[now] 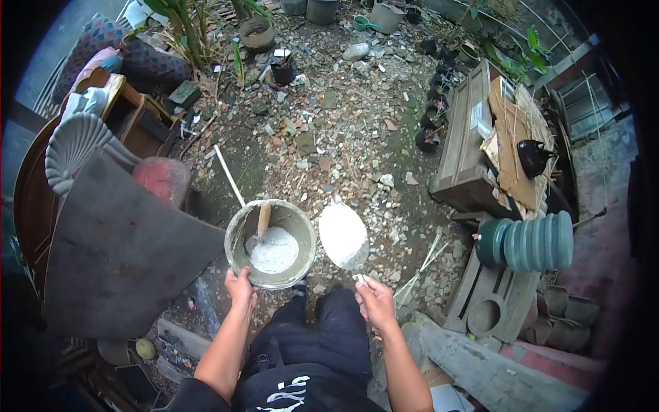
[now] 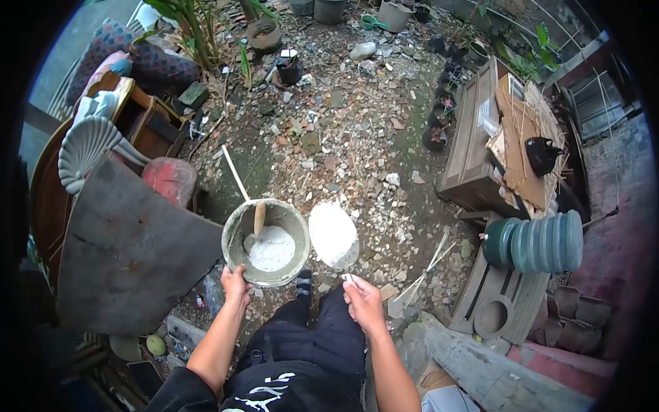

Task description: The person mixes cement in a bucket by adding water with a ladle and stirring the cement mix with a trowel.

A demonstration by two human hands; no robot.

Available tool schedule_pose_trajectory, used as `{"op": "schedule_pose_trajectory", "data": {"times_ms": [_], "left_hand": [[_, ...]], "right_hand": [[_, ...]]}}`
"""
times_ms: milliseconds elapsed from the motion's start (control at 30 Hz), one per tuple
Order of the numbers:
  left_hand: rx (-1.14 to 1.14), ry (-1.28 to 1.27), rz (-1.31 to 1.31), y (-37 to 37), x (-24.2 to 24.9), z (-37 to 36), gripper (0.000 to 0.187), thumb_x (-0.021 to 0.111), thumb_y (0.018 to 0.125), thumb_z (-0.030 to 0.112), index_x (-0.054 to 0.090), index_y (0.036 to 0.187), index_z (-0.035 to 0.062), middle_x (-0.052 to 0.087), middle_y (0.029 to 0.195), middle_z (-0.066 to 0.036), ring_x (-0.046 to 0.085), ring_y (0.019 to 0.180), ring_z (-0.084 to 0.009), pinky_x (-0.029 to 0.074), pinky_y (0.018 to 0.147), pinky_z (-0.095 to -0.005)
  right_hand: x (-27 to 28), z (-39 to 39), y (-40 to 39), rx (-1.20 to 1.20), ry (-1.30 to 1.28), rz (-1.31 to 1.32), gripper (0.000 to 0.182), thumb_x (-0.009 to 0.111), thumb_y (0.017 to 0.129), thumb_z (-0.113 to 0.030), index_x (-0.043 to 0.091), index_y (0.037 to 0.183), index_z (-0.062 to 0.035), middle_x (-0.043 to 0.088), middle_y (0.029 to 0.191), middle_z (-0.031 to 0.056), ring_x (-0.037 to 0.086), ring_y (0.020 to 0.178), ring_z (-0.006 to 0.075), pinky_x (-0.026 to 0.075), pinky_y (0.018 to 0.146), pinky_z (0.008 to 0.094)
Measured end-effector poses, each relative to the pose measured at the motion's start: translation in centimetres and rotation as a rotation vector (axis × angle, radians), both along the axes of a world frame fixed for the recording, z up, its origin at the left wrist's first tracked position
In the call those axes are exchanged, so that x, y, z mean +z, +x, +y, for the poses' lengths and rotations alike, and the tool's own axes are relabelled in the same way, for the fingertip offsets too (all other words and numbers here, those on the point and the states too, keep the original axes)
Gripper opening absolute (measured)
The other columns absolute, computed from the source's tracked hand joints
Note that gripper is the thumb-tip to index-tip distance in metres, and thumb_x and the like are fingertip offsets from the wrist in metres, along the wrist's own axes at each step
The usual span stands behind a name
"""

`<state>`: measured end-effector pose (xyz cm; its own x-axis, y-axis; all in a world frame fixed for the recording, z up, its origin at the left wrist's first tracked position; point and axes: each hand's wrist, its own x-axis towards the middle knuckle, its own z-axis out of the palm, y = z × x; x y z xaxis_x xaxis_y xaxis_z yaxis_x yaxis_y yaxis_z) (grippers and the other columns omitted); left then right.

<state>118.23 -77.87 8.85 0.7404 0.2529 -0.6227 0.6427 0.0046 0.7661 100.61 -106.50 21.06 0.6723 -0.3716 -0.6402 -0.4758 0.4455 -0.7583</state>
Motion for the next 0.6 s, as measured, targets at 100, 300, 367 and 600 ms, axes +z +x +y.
{"op": "schedule_pose_trajectory", "data": {"times_ms": [100,300,367,600], "left_hand": [[-0.011,-0.061,-0.046,6.2,0.7,-7.5,0.032,0.062,0.093,0.009,0.059,0.125,0.0027,0.070,0.101,-0.010,0.068,0.065,-0.0165,0.049,0.038,-0.0263],[-0.069,-0.161,-0.085,18.7,2.0,-23.8,0.032,0.063,0.094,0.010,0.060,0.125,0.0040,0.072,0.099,-0.008,0.069,0.065,-0.0148,0.055,0.042,-0.0262],[-0.099,-0.163,-0.081,22.8,2.7,-29.8,0.031,0.063,0.094,0.009,0.060,0.125,0.0038,0.072,0.098,-0.008,0.070,0.065,-0.0146,0.056,0.042,-0.0262],[-0.197,-0.236,-0.117,36.9,7.5,-48.9,0.028,0.062,0.095,0.008,0.060,0.122,0.0016,0.072,0.099,-0.009,0.071,0.068,-0.0141,0.058,0.046,-0.0264]], "right_hand": [[1.1,-5.0,6.4,0.039,-0.044,-0.025,0.032,0.062,0.105,-0.020,0.065,0.131,-0.0017,0.058,0.073,-0.0009,0.042,0.043,0.0036,0.032,0.038,0.0209],[0.3,-19.2,19.2,0.169,-0.419,-0.064,0.035,0.066,0.102,-0.018,0.068,0.128,0.0047,0.075,0.093,0.0063,0.067,0.080,0.0093,0.051,0.071,0.0257],[2.2,-25.5,24.8,0.245,-0.638,-0.077,0.037,0.070,0.097,-0.020,0.070,0.124,0.0040,0.078,0.109,0.0176,0.076,0.096,0.0207,0.056,0.085,0.0328],[6.7,-47.4,44.4,0.749,-0.859,0.017,0.029,0.074,0.089,-0.027,0.077,0.108,-0.0053,0.073,0.086,0.0222,0.072,0.083,0.0407,0.057,0.076,0.0430]]}}
